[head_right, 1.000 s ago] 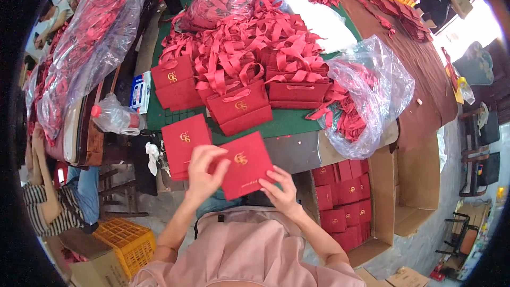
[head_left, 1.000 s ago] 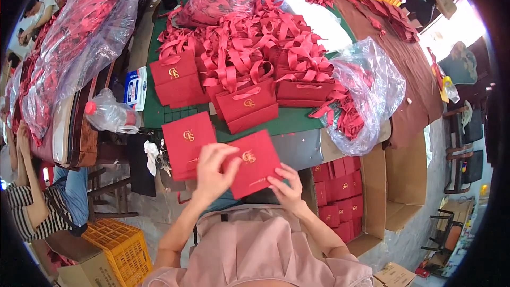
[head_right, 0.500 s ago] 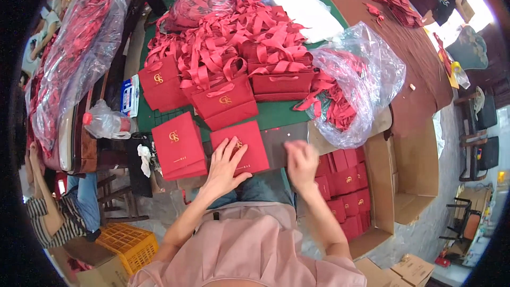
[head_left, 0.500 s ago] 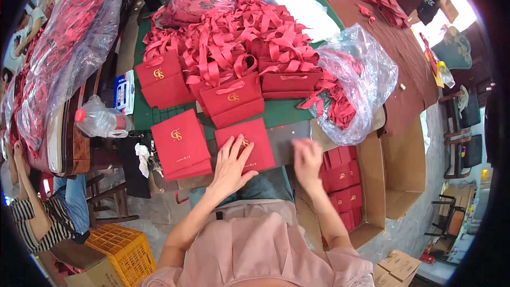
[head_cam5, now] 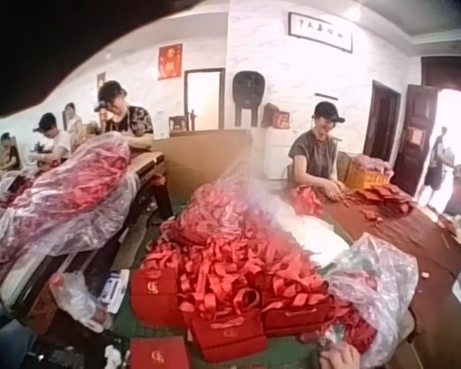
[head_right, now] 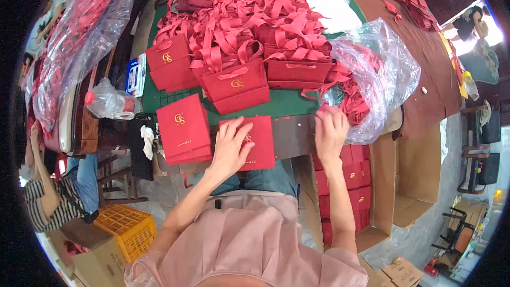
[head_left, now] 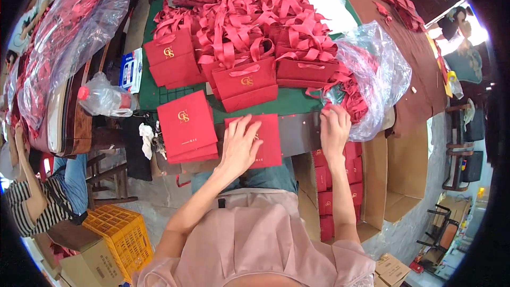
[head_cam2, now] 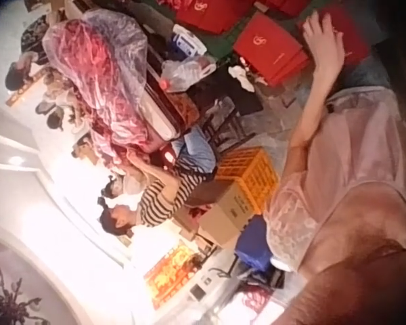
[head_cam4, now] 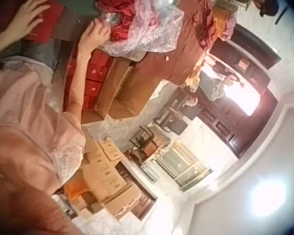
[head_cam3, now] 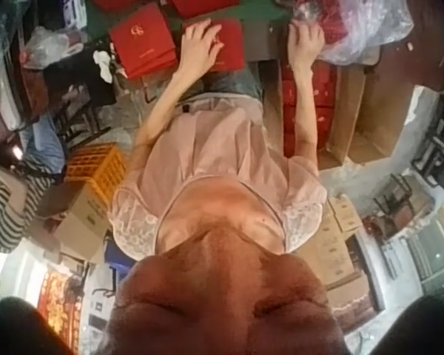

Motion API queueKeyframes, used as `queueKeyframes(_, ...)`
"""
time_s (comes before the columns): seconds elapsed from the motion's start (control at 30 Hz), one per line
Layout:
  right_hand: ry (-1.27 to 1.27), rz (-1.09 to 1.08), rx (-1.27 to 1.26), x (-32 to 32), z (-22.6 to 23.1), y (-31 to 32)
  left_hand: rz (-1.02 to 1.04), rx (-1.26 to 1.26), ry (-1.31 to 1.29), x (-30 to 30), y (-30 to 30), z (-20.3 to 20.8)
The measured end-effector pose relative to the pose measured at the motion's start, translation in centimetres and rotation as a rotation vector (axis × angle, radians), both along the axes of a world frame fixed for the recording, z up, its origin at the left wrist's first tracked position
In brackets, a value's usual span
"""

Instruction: The person attaches ribbon handles to paper gift bags by threading ribbons into the bags and securing them by hand.

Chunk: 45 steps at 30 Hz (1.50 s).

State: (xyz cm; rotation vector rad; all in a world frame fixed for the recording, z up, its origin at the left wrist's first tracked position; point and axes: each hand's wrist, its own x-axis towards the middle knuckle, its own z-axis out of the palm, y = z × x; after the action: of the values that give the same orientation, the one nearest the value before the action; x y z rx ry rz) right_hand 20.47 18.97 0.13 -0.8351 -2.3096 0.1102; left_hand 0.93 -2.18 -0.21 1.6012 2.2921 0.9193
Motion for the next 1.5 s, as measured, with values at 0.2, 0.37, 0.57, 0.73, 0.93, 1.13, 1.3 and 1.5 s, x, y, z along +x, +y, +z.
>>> queueKeyframes(0.2, 0.020, 0.350, -0.189, -3.3, 1.0, -7.7, 0.064, -0.045, 0.095, -0.5, 1.7, -0.7)
queueKeyframes(0.37, 0.130, 0.268, -0.540, -6.3, 0.2, -11.6, 0.084, -0.014, 0.080, -0.9, 1.9, -0.6)
queueKeyframes(0.57, 0.155, 0.122, -0.658, -7.4, 0.0, -10.5, 0.120, -0.006, -0.029, -1.0, 1.9, 0.4)
queueKeyframes(0.73, 0.155, 0.111, -0.639, -8.0, 0.2, -10.3, 0.118, 0.065, -0.087, -1.0, 1.8, 0.2)
queueKeyframes(0.93, 0.164, 0.085, -0.565, -8.3, -0.7, -10.6, 0.109, 0.119, -0.107, -0.4, 1.7, 0.3)
queueKeyframes(1.13, 0.154, 0.051, -0.563, -8.4, -0.4, -11.0, 0.134, 0.176, 0.051, 1.0, 2.0, 0.7)
queueKeyframes(1.3, 0.103, 0.114, -0.775, -8.1, 1.0, -10.3, 0.118, 0.162, 0.055, 0.8, 1.7, 0.5)
queueKeyframes(1.5, 0.181, 0.174, -0.744, -7.6, 0.2, -9.7, 0.116, 0.158, -0.073, 0.4, 1.9, 1.0)
